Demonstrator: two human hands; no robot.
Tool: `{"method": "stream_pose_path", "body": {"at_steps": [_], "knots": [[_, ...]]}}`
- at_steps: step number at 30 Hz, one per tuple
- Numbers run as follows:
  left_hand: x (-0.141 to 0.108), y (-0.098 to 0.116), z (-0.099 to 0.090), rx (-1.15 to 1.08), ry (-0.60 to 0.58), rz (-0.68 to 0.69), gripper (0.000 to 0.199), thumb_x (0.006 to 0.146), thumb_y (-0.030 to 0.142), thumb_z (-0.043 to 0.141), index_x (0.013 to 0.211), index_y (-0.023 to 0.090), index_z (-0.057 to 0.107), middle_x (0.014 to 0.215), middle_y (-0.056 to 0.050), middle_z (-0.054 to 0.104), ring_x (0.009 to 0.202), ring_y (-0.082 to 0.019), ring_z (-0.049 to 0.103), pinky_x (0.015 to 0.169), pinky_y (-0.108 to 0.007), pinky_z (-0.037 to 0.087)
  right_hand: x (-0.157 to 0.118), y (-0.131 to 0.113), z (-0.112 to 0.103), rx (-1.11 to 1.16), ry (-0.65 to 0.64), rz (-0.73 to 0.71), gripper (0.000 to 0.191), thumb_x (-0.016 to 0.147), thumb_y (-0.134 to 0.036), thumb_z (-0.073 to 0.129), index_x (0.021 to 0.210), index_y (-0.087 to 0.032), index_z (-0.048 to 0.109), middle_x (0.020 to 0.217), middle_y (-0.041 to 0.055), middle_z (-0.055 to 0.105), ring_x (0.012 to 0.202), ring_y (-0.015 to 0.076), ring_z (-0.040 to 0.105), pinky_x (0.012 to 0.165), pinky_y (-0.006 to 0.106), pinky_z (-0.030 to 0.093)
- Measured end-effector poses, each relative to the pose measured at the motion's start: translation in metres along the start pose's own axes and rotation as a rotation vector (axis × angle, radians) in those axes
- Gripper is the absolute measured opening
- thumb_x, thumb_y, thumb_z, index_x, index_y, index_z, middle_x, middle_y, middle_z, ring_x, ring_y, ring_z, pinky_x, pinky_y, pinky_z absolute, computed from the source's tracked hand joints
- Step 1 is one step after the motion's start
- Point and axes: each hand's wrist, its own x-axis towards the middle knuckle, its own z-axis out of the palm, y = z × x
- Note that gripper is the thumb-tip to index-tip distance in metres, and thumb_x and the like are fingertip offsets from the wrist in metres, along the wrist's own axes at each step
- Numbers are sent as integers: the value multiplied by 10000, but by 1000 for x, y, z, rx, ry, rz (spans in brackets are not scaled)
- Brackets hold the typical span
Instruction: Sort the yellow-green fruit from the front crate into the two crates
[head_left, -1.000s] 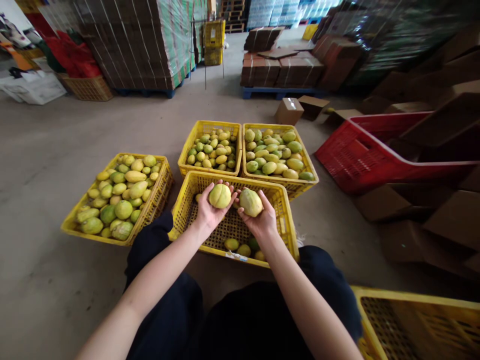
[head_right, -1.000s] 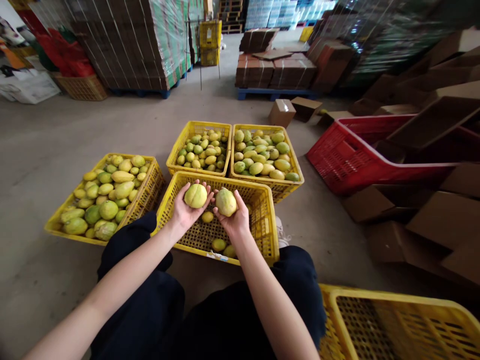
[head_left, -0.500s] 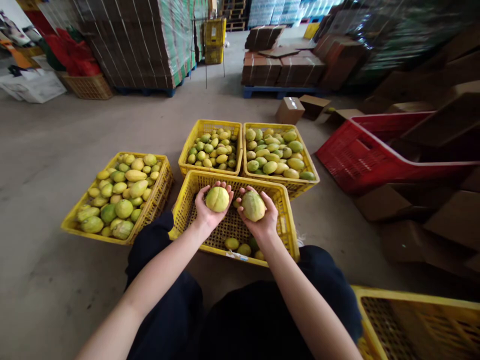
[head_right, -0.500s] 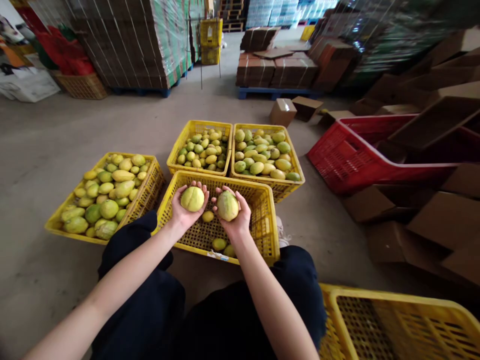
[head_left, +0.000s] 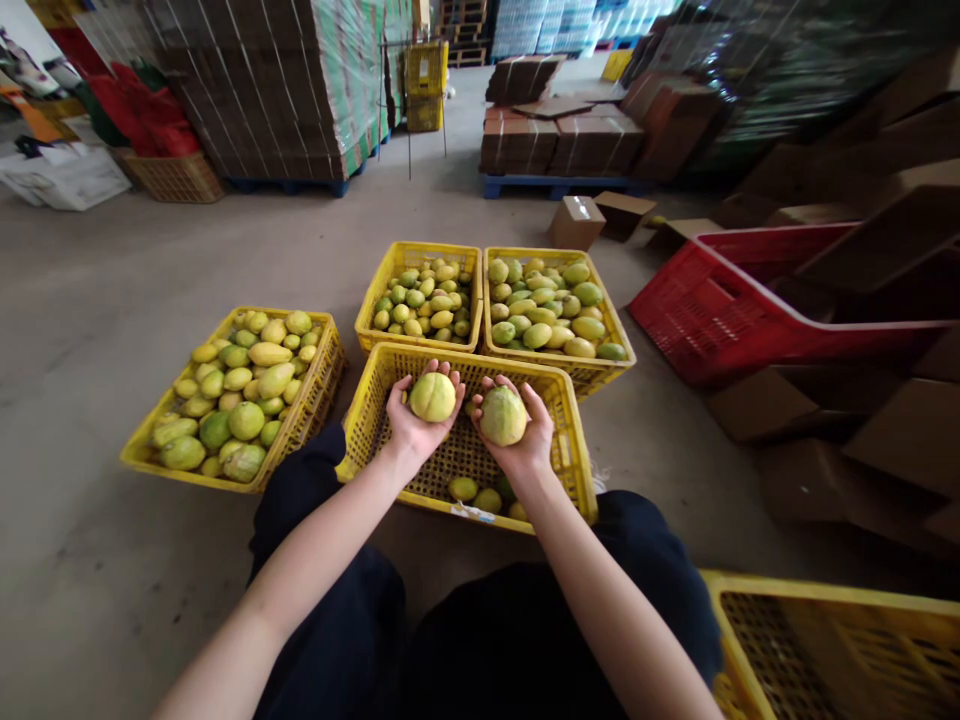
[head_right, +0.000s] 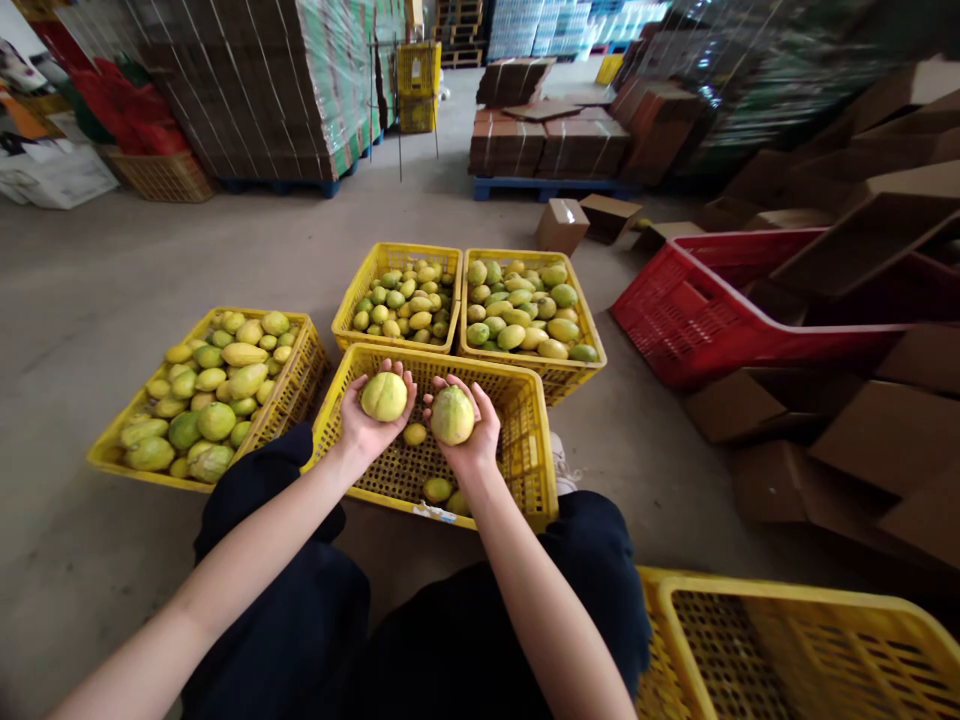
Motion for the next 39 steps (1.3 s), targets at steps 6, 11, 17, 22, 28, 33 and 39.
{"method": "stream_pose_path", "body": {"at_steps": [6, 11, 17, 22, 28, 33, 39], "knots": [[-3, 0, 3, -12, 37, -1, 366, 847, 266, 472, 1111, 154, 699, 835, -67, 720, 796, -185, 685, 769, -313, 560, 0, 0, 1, -2, 7, -4, 175, 791, -305, 606, 910, -193, 668, 865, 30, 760, 699, 202, 712, 567, 314, 583], [-2, 1, 3, -16, 36, -11, 369, 843, 257, 479, 1124, 157, 696, 813, -58, 718, 771, -177, 681, 764, -306, 560, -1, 1, 0, -6, -2, -5, 203, 789, -304, 605, 942, -188, 668, 888, 46, 759, 709, 211, 714, 576, 332, 586], [0, 1, 1, -23, 34, -7, 355, 822, 240, 493, 1098, 158, 702, 824, -62, 718, 781, -180, 685, 772, -304, 564, 0, 1, -1, -2, 3, 7, 222, 792, -306, 594, 968, -192, 668, 906, 49, 761, 712, 208, 714, 596, 345, 596], [2, 0, -2, -22, 43, -3, 355, 816, 233, 490, 1090, 145, 699, 830, -73, 718, 797, -188, 693, 765, -309, 572, 1, 2, 0, 17, 26, 35, 256, 796, -298, 574, 1006, -182, 663, 939, 71, 764, 743, 216, 714, 613, 352, 604], [5, 1, -7, 13, 18, -16, 405, 819, 239, 459, 1143, 128, 675, 902, -96, 726, 854, -207, 703, 736, -315, 584, 4, 3, 0, 43, 108, 98, 271, 778, -259, 549, 999, -139, 650, 888, 105, 763, 698, 213, 707, 553, 308, 588], [5, 1, -7, 21, 23, -37, 395, 811, 226, 476, 1138, 132, 677, 835, -74, 724, 784, -191, 703, 678, -283, 578, 7, 4, -6, 26, 66, 112, 190, 765, -260, 551, 891, -147, 639, 851, 109, 759, 642, 210, 694, 464, 281, 545], [1, 6, -5, 34, 63, -63, 266, 802, 214, 489, 947, 126, 694, 773, -61, 713, 764, -190, 701, 675, -279, 576, 6, 6, -8, 30, 85, 96, 190, 808, -310, 550, 881, -162, 643, 874, 90, 767, 658, 218, 709, 482, 298, 558]]}}
